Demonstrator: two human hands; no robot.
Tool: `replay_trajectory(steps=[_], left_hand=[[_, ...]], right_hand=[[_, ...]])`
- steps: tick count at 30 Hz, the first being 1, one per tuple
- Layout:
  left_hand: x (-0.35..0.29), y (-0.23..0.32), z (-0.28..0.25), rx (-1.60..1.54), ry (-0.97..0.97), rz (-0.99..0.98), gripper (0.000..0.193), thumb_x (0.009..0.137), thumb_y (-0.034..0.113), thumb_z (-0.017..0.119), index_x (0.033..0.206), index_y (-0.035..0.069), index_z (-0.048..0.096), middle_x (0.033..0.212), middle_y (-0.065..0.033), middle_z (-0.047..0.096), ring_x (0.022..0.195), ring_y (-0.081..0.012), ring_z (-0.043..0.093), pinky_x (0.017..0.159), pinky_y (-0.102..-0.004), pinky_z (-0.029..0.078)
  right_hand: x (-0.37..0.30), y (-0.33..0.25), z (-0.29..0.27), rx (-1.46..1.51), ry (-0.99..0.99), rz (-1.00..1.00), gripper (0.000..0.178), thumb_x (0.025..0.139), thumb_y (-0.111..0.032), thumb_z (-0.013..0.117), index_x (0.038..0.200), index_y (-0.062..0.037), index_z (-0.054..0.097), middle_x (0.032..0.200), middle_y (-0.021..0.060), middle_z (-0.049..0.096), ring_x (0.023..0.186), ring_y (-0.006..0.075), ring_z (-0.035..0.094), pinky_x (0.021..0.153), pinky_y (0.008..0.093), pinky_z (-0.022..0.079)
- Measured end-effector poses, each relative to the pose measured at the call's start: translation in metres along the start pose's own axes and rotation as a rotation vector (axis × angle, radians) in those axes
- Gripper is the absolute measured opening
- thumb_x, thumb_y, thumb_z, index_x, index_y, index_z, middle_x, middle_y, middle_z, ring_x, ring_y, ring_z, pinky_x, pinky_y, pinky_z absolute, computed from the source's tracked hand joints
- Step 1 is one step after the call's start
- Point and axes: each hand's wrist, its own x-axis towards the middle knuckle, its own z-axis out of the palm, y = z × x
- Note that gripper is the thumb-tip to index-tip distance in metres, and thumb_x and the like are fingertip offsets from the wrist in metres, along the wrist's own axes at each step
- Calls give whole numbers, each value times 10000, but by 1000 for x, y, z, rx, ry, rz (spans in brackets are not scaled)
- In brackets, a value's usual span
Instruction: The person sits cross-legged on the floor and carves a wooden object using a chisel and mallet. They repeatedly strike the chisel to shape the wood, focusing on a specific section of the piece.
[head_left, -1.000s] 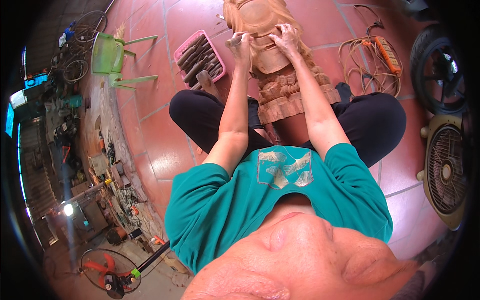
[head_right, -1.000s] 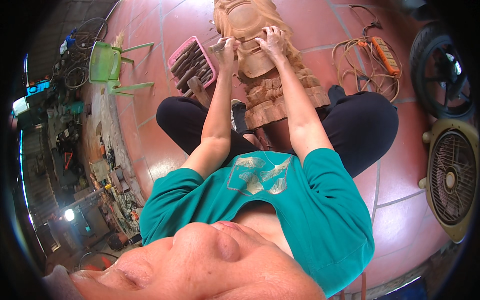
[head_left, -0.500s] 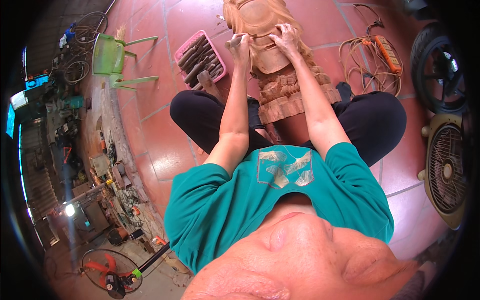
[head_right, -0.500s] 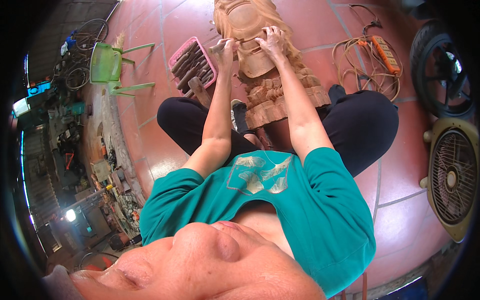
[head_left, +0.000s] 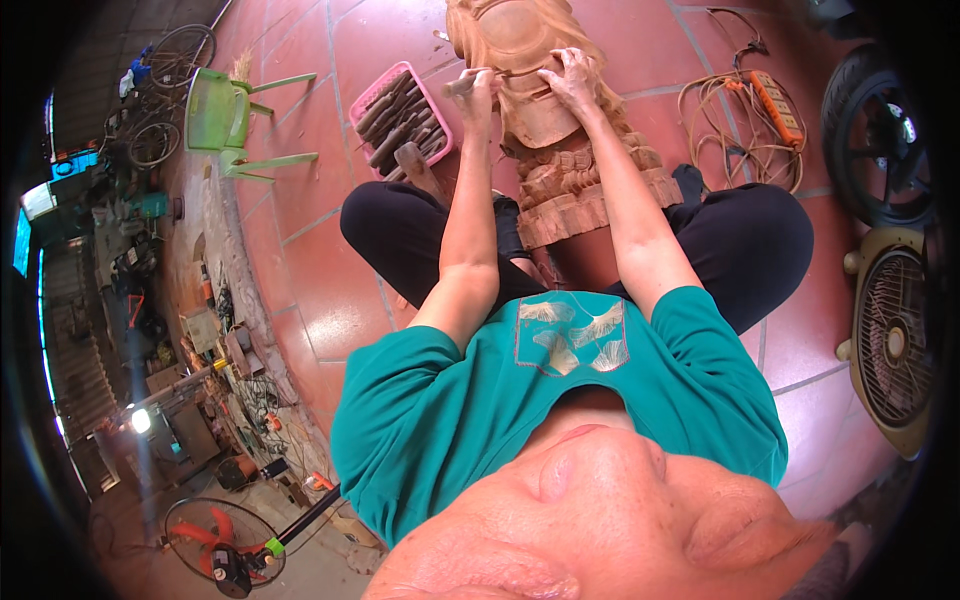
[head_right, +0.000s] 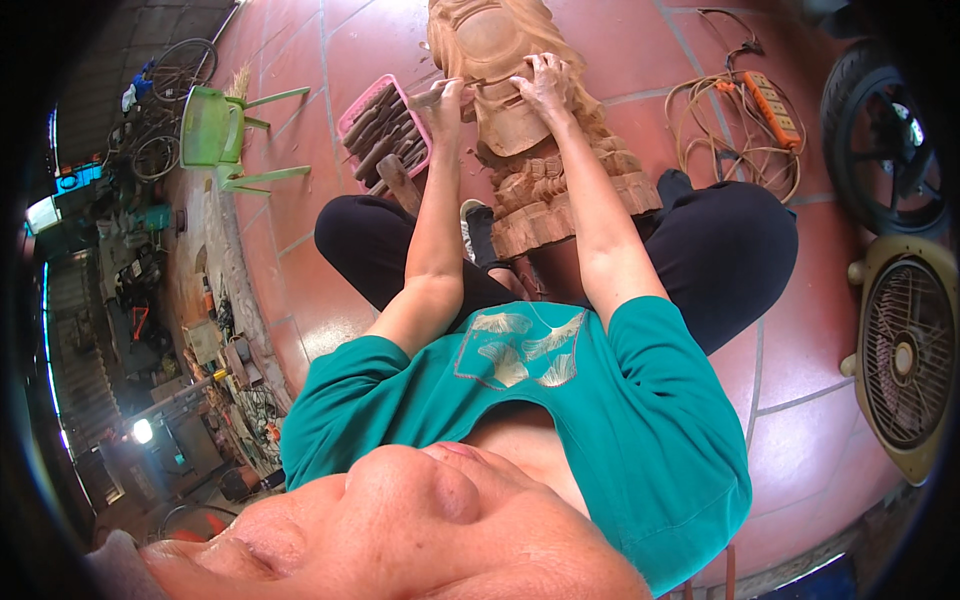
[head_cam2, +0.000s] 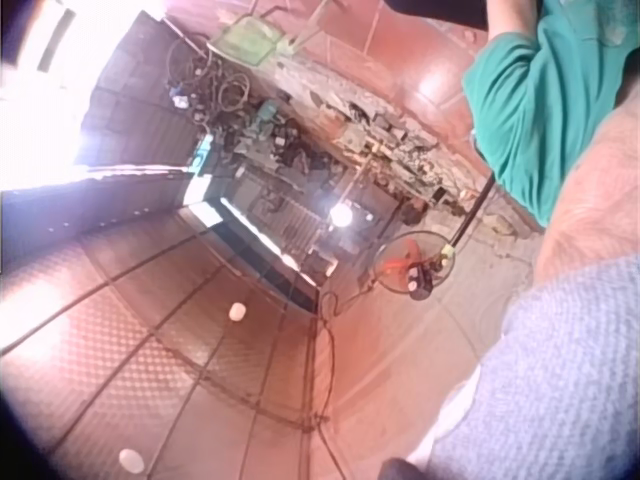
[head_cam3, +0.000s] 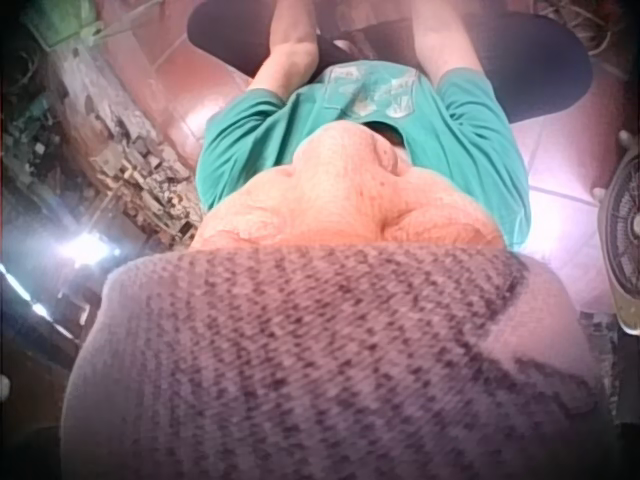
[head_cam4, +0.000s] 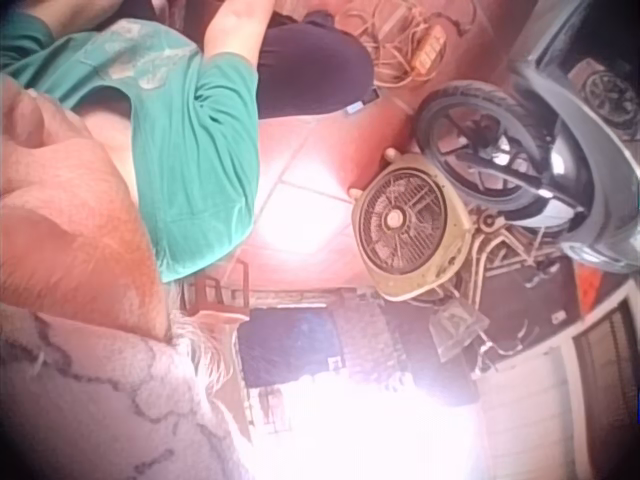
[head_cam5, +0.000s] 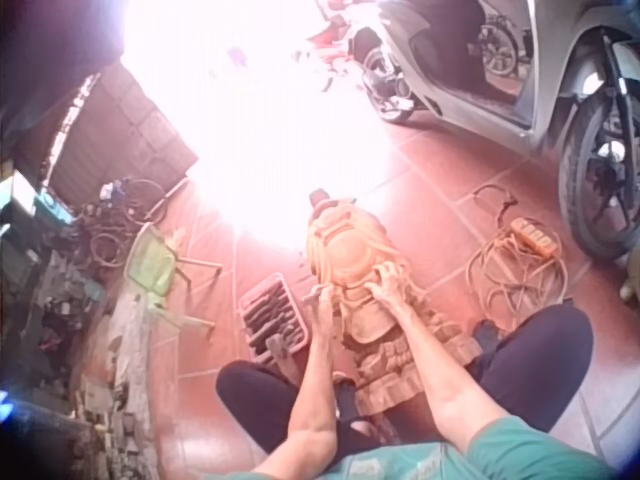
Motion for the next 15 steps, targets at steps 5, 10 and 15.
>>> replay_trajectory(steps=[5,10,15], left_hand=[[1,-2,3,-157,86,0,146,873,108,585,968,2,617,807,-110,687,710,-164,646,706,-283,524],[0,-11,3,-71,43,57,155,885,128,590,976,4,611,810,-109,687,708,-164,645,706,-290,525],[-4,9,2,-10,-5,-35,144,889,104,601,988,0,605,810,-107,687,718,-159,647,704,-283,523]], right_hand=[[0,0,2,4,20,-72,454,759,-383,759,1125,-137,650,1153,79,607,1136,271,531,999,405,391],[1,2,7,7,26,-63,481,731,-378,782,1120,-126,652,1163,91,598,1136,283,518,1009,414,386],[2,7,8,22,28,-54,471,729,-366,782,1118,-134,654,1176,83,590,1141,301,503,997,422,405]])
